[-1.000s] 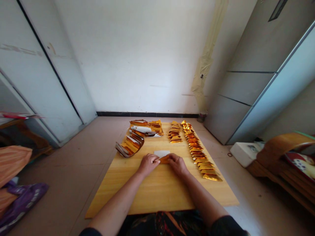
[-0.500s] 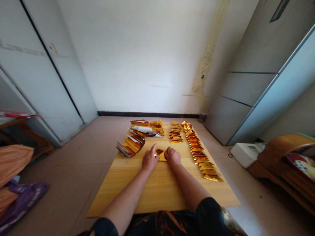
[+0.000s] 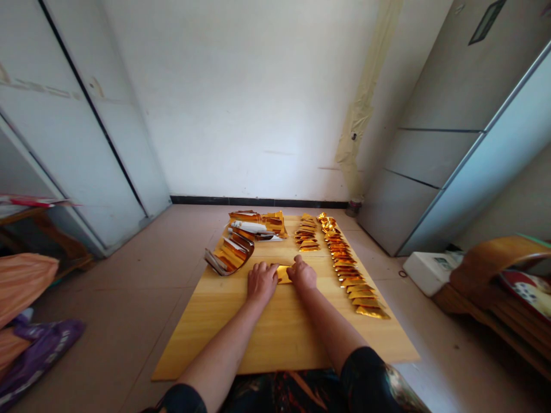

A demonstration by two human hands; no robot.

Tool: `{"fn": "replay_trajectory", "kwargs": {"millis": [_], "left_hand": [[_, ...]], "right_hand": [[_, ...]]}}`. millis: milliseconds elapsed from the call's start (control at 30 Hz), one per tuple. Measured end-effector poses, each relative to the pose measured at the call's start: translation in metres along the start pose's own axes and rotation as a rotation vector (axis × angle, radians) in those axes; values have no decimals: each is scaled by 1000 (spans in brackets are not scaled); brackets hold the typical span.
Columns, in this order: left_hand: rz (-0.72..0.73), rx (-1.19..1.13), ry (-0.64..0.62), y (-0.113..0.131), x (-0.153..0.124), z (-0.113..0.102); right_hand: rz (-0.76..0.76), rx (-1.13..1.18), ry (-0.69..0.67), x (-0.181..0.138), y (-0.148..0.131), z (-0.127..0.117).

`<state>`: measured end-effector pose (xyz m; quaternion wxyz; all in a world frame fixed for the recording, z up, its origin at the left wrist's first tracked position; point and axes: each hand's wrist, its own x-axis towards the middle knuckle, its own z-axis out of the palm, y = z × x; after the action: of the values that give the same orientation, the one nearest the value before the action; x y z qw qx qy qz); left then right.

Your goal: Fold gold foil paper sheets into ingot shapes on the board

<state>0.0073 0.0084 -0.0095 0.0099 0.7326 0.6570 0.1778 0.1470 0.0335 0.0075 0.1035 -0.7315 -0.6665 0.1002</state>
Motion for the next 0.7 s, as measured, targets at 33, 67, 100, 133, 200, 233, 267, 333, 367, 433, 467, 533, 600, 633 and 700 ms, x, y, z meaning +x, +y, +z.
{"fn": "replay_trajectory", "kwargs": {"millis": [33,67,100,133,200,233,267,333,367,433,467,533,600,633,700], "left_hand": [[-1,-2,-5,0,0,0],[-2,-4,-9,0,0,-1],[-3,-7,-10,0,0,-1],[-2,-9,-8,0,0,0],[2,-9,2,-1,-1,0],[6,-6,7,-1,-1,1],[9,-2,10,-1,-1,1],[12,7,9,-1,-2,2],[14,11,6,-1,-2,2],[18,15,-2,-1,-2,1],[22,15,-4,-1,-2,1],[32,15,-5,-1,-3,0],[43,12,-5,-2,-4,-1],[50,8,-5,-3,-5,-2],[63,0,-7,-4,-6,-4]], "right_hand": [[3,-5,-6,0,0,0],[4,-13,-8,0,0,0],[4,-24,-6,0,0,1],[1,-36,1,0,0,2],[-9,-59,28,0,1,5],[-15,-70,44,0,1,6],[-21,-81,56,0,1,8],[-30,-100,70,0,2,11],[-36,-109,74,0,3,12],[-47,-128,76,1,3,14],[-53,-138,75,1,3,15],[-62,-153,70,1,3,15],[-69,-165,70,0,3,15],[-74,-170,77,0,3,15],[-95,-180,103,-2,4,15]]}}
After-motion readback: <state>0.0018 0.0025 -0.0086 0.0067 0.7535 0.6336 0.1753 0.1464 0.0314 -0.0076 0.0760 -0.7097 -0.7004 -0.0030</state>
